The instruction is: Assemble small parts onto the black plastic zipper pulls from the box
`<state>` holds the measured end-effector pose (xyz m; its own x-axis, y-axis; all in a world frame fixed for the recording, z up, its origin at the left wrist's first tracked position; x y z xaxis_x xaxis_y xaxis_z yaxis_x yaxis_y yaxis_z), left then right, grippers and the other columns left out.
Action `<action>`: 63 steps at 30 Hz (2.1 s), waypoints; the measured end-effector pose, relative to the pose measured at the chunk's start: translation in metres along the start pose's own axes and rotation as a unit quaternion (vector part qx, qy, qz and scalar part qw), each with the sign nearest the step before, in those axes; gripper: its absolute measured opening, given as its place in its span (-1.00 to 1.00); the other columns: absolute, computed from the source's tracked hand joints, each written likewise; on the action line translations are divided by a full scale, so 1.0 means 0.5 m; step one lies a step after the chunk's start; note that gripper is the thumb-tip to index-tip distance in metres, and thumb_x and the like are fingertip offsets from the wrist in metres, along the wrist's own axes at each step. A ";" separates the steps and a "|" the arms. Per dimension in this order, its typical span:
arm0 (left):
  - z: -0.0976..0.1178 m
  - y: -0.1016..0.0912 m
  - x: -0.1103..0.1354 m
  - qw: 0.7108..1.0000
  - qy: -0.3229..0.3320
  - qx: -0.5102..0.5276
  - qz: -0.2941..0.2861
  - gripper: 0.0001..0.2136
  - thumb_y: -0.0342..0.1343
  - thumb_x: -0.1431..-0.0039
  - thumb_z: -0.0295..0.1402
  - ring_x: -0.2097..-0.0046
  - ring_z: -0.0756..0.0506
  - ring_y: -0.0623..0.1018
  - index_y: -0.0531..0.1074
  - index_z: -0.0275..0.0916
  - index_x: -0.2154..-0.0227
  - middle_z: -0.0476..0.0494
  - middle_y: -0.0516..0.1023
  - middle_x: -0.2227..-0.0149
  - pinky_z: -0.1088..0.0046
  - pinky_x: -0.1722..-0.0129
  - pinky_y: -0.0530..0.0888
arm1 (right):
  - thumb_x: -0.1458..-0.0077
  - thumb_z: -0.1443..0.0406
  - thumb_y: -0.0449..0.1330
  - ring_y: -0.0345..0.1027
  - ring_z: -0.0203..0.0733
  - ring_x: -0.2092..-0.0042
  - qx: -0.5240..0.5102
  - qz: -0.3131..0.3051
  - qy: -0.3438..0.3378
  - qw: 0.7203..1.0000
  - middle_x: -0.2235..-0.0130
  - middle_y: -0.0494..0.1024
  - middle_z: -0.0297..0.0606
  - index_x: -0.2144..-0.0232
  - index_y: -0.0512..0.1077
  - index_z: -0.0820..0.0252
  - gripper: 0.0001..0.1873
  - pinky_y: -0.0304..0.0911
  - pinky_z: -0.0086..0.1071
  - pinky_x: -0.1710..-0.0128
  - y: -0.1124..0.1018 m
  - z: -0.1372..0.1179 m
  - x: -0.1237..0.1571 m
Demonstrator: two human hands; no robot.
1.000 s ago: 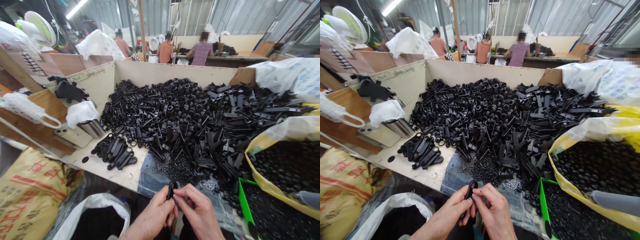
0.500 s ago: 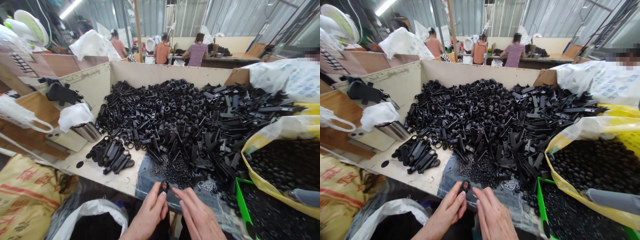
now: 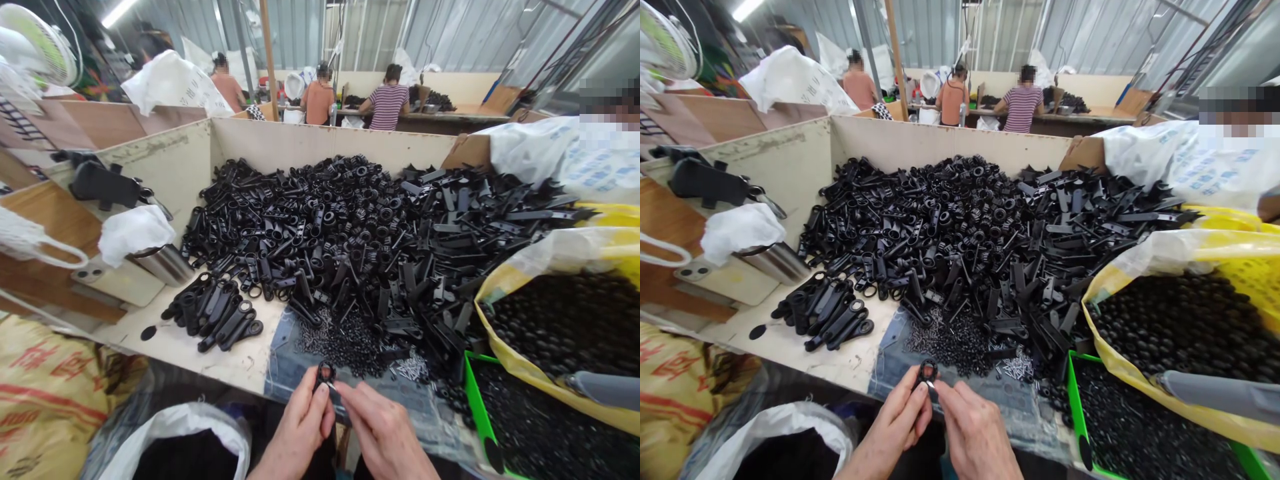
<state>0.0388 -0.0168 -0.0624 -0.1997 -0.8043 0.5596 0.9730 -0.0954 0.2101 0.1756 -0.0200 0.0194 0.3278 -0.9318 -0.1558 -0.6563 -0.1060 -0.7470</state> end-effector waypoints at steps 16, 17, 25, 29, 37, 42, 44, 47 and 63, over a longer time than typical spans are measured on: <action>0.004 0.029 -0.006 0.999 0.036 -0.019 -0.007 -0.45 0.06 -0.18 0.19 0.59 0.07 0.10 0.39 -0.20 0.05 0.18 0.21 0.60 0.59 0.62 0.07 | -0.16 0.54 0.03 0.63 -0.08 0.32 0.110 -0.145 0.091 0.979 0.24 0.67 -0.17 0.02 0.51 0.17 -0.56 0.34 -0.42 0.39 0.032 0.010 -0.029; 0.008 0.029 -0.005 0.999 0.038 -0.027 -0.005 -0.47 0.05 -0.19 0.18 0.59 0.07 0.10 0.40 -0.19 0.08 0.18 0.21 0.60 0.59 0.62 0.07 | -0.12 0.56 0.04 0.63 -0.06 0.33 0.127 -0.160 0.099 0.974 0.24 0.67 -0.16 0.02 0.51 0.17 -0.55 0.33 -0.41 0.41 0.034 0.010 -0.030; 0.000 0.016 0.000 1.000 0.020 0.010 -0.020 -0.39 0.13 -0.11 0.21 0.57 0.06 0.10 0.37 -0.18 -0.02 0.19 0.15 0.59 0.57 0.61 0.04 | -0.31 0.45 -0.03 0.58 -0.20 0.27 0.004 -0.098 0.058 0.993 0.29 0.66 -0.26 0.15 0.53 0.08 -0.65 0.33 -0.47 0.28 0.012 -0.006 -0.030; -0.003 0.012 0.005 0.999 -0.002 0.012 -0.045 -0.35 0.11 -0.11 0.23 0.56 0.07 0.09 0.33 -0.19 -0.06 0.19 0.18 0.59 0.58 0.60 0.01 | -0.30 0.47 -0.03 0.56 -0.22 0.29 -0.018 -0.113 0.052 0.992 0.30 0.65 -0.28 0.17 0.54 0.09 -0.64 0.31 -0.48 0.29 0.016 -0.009 -0.029; 0.003 0.008 0.007 0.996 0.027 -0.066 -0.051 -0.44 0.00 -0.20 0.22 0.53 0.05 0.16 0.35 -0.19 0.04 0.16 0.20 0.56 0.55 0.55 0.11 | -0.08 0.57 0.06 0.60 -0.11 0.34 0.101 -0.212 0.078 0.969 0.30 0.67 -0.22 0.18 0.54 0.15 -0.62 0.24 -0.42 0.41 0.024 -0.013 -0.041; -0.007 0.000 0.005 0.997 0.035 -0.048 -0.043 -0.45 0.06 -0.20 0.18 0.51 0.03 0.19 0.37 -0.20 0.01 0.16 0.19 0.58 0.52 0.51 0.17 | -0.17 0.54 0.04 0.60 -0.13 0.32 0.056 -0.192 0.069 0.977 0.31 0.68 -0.24 0.27 0.55 0.14 -0.66 0.31 -0.43 0.35 0.004 -0.025 -0.052; -0.014 -0.008 0.001 0.998 0.035 -0.032 -0.035 -0.43 0.11 -0.17 0.16 0.52 0.02 0.19 0.37 -0.20 -0.02 0.16 0.21 0.58 0.50 0.53 0.17 | -0.26 0.48 0.01 0.60 -0.17 0.30 -0.010 -0.154 0.054 0.987 0.31 0.69 -0.27 0.26 0.57 0.10 -0.65 0.36 -0.45 0.28 -0.010 -0.028 -0.053; -0.026 -0.017 -0.005 0.999 0.026 -0.010 -0.029 -0.38 0.14 -0.15 0.16 0.54 0.02 0.18 0.33 -0.20 -0.09 0.16 0.21 0.59 0.50 0.55 0.15 | -0.35 0.37 0.00 0.60 -0.16 0.25 -0.069 -0.113 0.038 0.990 0.25 0.71 -0.28 0.16 0.59 0.03 -0.65 0.42 -0.41 0.18 -0.020 -0.022 -0.048; -0.017 -0.009 0.005 0.999 0.027 -0.022 -0.030 -0.29 0.08 -0.16 0.21 0.53 0.03 0.18 0.32 -0.25 -0.17 0.16 0.24 0.59 0.51 0.50 0.21 | -0.42 0.17 0.03 0.56 -0.13 0.00 -0.102 -0.099 0.057 0.988 0.01 0.66 -0.24 -0.09 0.50 -0.02 -0.66 0.45 -0.30 -0.04 0.010 0.039 -0.003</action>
<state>0.0349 -0.0233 -0.0686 -0.2514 -0.8272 0.5025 0.9641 -0.1681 0.2057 0.1851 -0.0122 0.0036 0.3923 -0.9176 0.0641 -0.7136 -0.3475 -0.6083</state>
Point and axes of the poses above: each hand's wrist, its own x-axis away from the middle knuckle, its own y-axis out of the palm, z = x × y, the point moved 7 cm from there along -x, towards the middle knuckle
